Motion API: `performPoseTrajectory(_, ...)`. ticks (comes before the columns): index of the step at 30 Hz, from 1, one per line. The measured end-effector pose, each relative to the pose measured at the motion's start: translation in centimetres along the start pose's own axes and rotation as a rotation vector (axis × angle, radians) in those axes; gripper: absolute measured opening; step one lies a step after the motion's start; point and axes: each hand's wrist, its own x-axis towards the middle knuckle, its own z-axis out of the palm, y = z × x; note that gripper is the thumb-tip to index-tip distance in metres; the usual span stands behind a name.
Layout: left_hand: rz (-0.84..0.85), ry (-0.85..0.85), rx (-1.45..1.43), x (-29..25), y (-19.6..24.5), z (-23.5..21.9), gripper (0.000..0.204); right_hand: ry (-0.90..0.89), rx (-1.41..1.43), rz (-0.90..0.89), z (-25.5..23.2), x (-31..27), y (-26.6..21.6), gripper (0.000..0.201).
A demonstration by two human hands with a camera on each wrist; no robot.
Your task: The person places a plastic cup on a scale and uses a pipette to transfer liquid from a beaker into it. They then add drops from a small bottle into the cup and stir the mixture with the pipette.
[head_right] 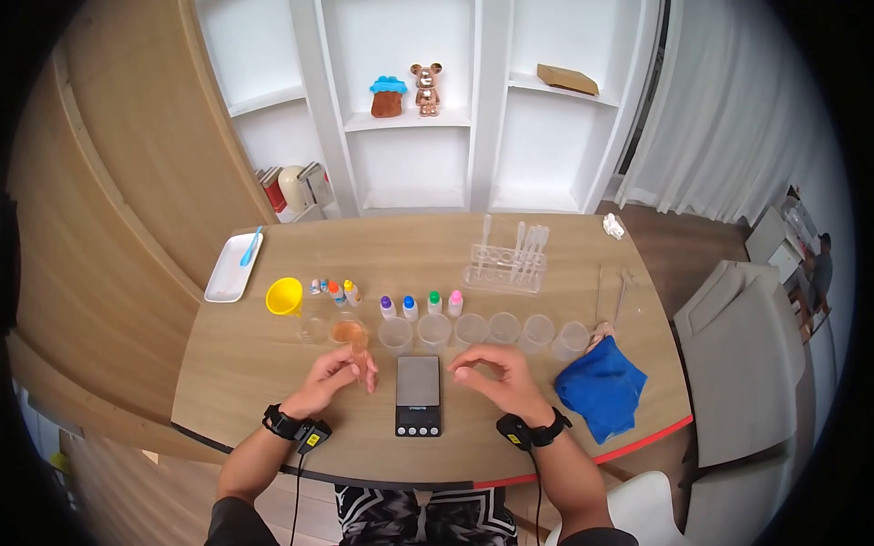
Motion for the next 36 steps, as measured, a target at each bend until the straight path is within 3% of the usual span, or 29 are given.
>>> performPoseTrajectory(4, -0.012, 0.071, -0.180, -0.5, -1.4, -1.1, 0.017, 0.000, 0.024, 0.036, 0.1, 0.1, 0.6, 0.008)
performPoseTrajectory(13, -0.012, 0.035, -0.186, -0.9, -2.8, -1.7, 0.033, -0.056, -0.107, 0.009, 0.3, -0.1, 0.4, 0.005)
performPoseTrajectory(23, 0.070, 0.045, -0.156, -0.8, -3.1, -2.0, 0.031, -0.046, -0.234, -0.020, -0.6, 0.2, -1.1, 0.006)
performPoseTrajectory(26, 0.066, 0.044, -0.166, -0.8, -3.1, -2.0, 0.030, 0.139, -0.353, -0.068, -2.2, -1.1, -3.5, 0.008)
performPoseTrajectory(28, 0.068, 0.051, -0.173, -0.7, -2.9, -1.9, 0.030, 0.508, -0.425, -0.084, -4.6, -2.7, -4.7, 0.018)
performPoseTrajectory(30, 0.033, 0.048, -0.163, -0.8, -3.0, -2.2, 0.033, 0.746, -0.535, -0.173, -8.7, -4.3, -6.6, 0.028)
performPoseTrajectory(33, 0.017, 0.040, -0.137, -0.8, -2.4, -2.1, 0.036, 0.977, -0.689, -0.119, -12.9, -6.0, -8.8, 0.026)
performPoseTrajectory(36, 0.020, 0.042, -0.118, -0.8, -2.3, -2.0, 0.037, 1.030, -0.851, 0.012, -15.9, -6.8, -7.5, 0.024)
